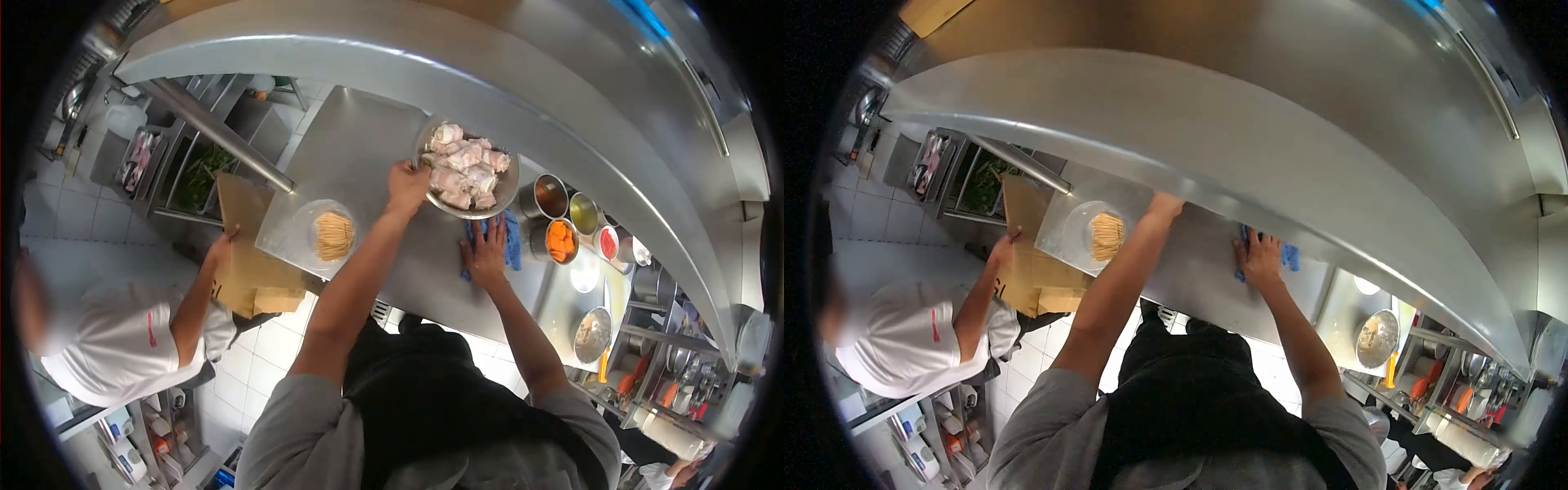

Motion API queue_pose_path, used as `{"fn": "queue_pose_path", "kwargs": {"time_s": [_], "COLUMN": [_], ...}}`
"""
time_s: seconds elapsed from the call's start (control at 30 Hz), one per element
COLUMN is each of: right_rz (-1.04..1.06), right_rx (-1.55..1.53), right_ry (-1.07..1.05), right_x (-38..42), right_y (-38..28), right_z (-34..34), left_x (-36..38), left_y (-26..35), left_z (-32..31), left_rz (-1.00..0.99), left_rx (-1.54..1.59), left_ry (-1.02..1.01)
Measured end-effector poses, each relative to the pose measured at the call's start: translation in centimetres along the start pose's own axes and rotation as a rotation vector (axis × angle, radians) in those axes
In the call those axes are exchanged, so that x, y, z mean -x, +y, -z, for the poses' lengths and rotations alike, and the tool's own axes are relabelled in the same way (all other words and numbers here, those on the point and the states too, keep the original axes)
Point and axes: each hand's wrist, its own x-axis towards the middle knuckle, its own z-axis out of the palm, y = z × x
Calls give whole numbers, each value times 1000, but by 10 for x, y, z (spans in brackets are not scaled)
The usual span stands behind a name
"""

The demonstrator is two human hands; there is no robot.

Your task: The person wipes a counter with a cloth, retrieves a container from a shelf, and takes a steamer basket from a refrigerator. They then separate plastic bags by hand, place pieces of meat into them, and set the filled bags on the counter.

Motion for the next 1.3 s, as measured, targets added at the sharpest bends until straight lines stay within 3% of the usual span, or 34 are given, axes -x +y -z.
{"fn": "queue_pose_path", "kwargs": {"time_s": [0.13, 0.23, 0.27, 0.37, 0.43, 0.47, 0.5, 0.6, 0.77, 0.83, 0.93, 1.07, 1.3], "right_rz": [-80, 93, 102, 133, 138, 141, 145, 90, -130, -230, -245, -314, -425], "right_rx": [-93, 162, 167, -4, -83, -107, -121, -229, -441, 2, 84, 160, 176], "right_ry": [-75, 227, 222, -5, -106, -142, -179, -297, -424, -105, 146, 168, 113], "right_x": [-23, -79, -100, -151, -166, -169, -167, -152, -114, -87, -57, -5, 102], "right_y": [-8, -31, -42, -78, -96, -104, -107, -83, 3, 22, 35, 9, -64], "right_z": [-2, -17, -24, -47, -59, -63, -64, -55, -21, -7, -19, 1, 61], "left_x": [-14, -10, -15, -15, -30, -44, -36, -40, -47, -53, -55, -52, -47], "left_y": [30, 80, 82, 113, 98, 75, 100, 106, 84, 72, 62, 59, 79], "left_z": [41, 80, 98, 130, 168, 197, 194, 196, 177, 164, 129, 99, 90], "left_rz": [154, 270, 239, 223, 194, -1, 179, 140, 246, 282, 365, 519, 600], "left_rx": [3, 51, 52, 48, -22, -173, -99, -97, -5, -18, -141, 4, 54], "left_ry": [-90, -74, -70, -4, -18, -123, -25, -77, -128, -207, -363, -400, -510]}}
